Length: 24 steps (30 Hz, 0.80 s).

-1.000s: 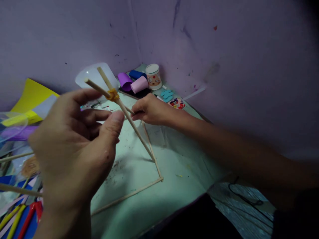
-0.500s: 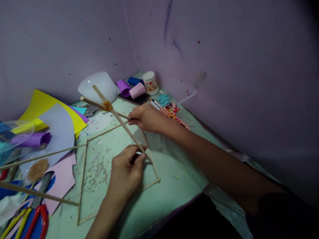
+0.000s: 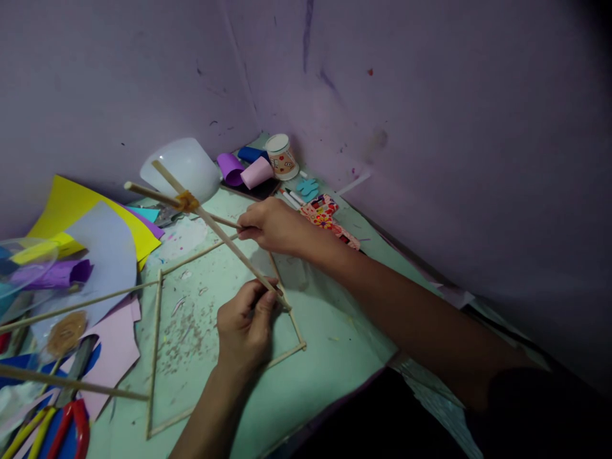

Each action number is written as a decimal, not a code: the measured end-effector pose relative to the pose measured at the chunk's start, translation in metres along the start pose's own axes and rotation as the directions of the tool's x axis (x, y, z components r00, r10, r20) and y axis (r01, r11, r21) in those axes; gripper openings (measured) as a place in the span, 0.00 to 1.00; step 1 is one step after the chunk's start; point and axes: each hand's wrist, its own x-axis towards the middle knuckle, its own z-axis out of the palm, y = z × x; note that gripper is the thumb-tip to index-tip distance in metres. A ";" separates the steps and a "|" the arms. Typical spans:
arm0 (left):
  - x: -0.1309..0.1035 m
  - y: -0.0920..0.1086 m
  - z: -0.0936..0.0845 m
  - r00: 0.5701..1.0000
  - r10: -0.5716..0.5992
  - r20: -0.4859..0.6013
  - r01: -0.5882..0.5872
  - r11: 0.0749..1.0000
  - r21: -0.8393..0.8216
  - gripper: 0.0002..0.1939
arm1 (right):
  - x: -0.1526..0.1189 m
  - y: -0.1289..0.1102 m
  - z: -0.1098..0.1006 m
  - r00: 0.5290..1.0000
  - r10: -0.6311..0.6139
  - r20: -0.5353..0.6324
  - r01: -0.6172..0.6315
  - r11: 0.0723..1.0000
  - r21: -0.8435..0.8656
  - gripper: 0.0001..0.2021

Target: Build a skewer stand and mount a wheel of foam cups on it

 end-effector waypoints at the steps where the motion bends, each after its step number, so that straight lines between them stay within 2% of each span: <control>1: 0.000 0.000 0.000 1.000 0.005 0.003 -0.005 1.000 0.010 0.06 | 0.000 0.000 0.000 1.000 -0.003 -0.002 0.003 1.000 0.002 0.08; 5: 0.000 0.001 -0.002 0.998 0.064 0.025 -0.066 0.995 0.077 0.06 | 0.000 0.002 0.002 1.000 -0.002 -0.018 0.001 1.000 -0.004 0.07; 12: -0.001 0.001 -0.001 0.998 0.048 0.028 -0.050 0.996 0.076 0.06 | 0.000 0.003 0.005 1.000 0.012 -0.016 -0.012 1.000 0.001 0.07; 24: 0.002 0.006 -0.001 0.993 0.110 0.053 -0.115 0.987 0.109 0.07 | 0.000 0.003 0.006 1.000 0.025 -0.017 -0.025 1.000 0.004 0.07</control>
